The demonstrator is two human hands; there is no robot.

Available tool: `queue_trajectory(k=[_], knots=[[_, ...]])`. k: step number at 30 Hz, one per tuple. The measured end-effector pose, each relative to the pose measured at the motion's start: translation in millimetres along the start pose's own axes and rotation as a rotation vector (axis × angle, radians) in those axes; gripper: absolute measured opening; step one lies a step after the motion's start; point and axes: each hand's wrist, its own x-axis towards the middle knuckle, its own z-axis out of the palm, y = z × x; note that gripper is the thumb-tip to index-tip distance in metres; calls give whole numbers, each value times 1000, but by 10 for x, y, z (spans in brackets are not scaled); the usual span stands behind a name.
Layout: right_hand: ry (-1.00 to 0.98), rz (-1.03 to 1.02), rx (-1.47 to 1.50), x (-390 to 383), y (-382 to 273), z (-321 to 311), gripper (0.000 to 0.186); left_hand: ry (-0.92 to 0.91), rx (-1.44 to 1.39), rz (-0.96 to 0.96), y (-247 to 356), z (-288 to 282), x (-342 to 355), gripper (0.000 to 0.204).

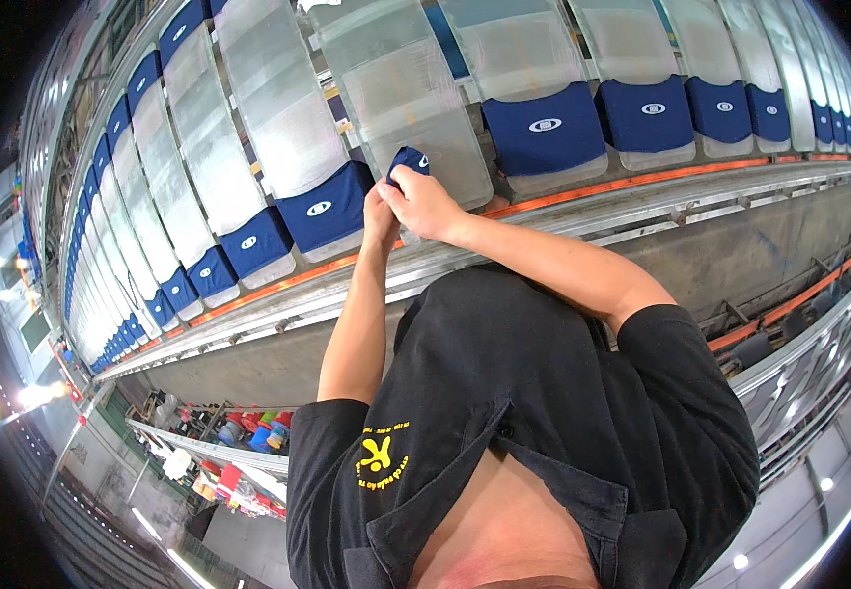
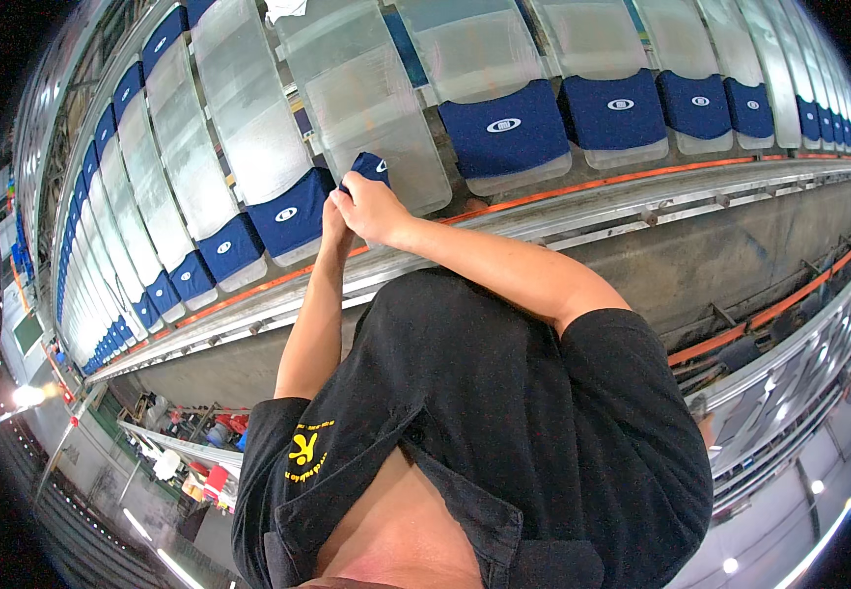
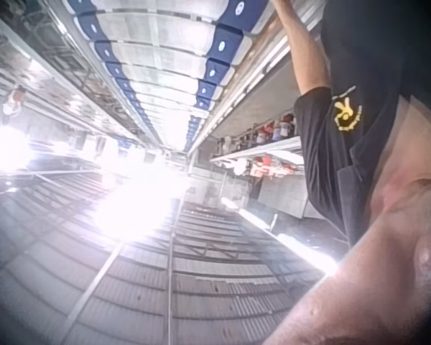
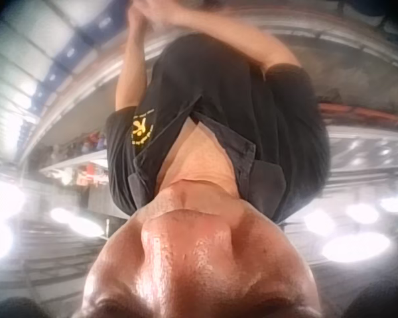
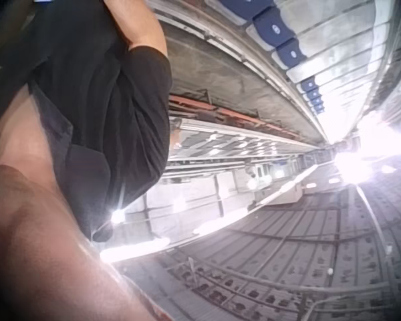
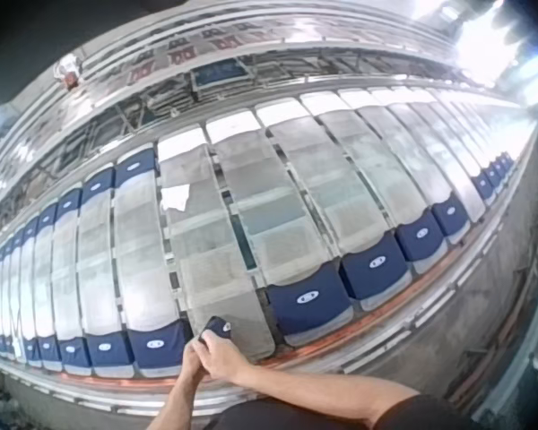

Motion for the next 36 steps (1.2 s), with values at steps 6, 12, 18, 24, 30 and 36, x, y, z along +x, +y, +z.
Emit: queue_trajectory(k=[6, 12, 18, 24, 30, 36], knots=[[-50, -40, 17, -89, -150, -6, 31, -36, -62, 2, -179, -195, 53, 11], [-103, -82, 36, -125, -203, 15, 30, -48, 149, 71, -304, -273, 43, 10], [-113, -106, 34, -172, -208, 49, 29, 11, 84, 8, -79, -179, -113, 10], [-188, -73, -7, -276, -434, -289, 26, 26, -131, 10, 41, -164, -276, 9], [-74, -33, 7, -282, -131, -710, 32, 155, 280, 156, 45, -379, -419, 20], [-128, 53, -49, -493, 364, -1269, 21, 14, 356, 87, 353, -270, -855, 24]])
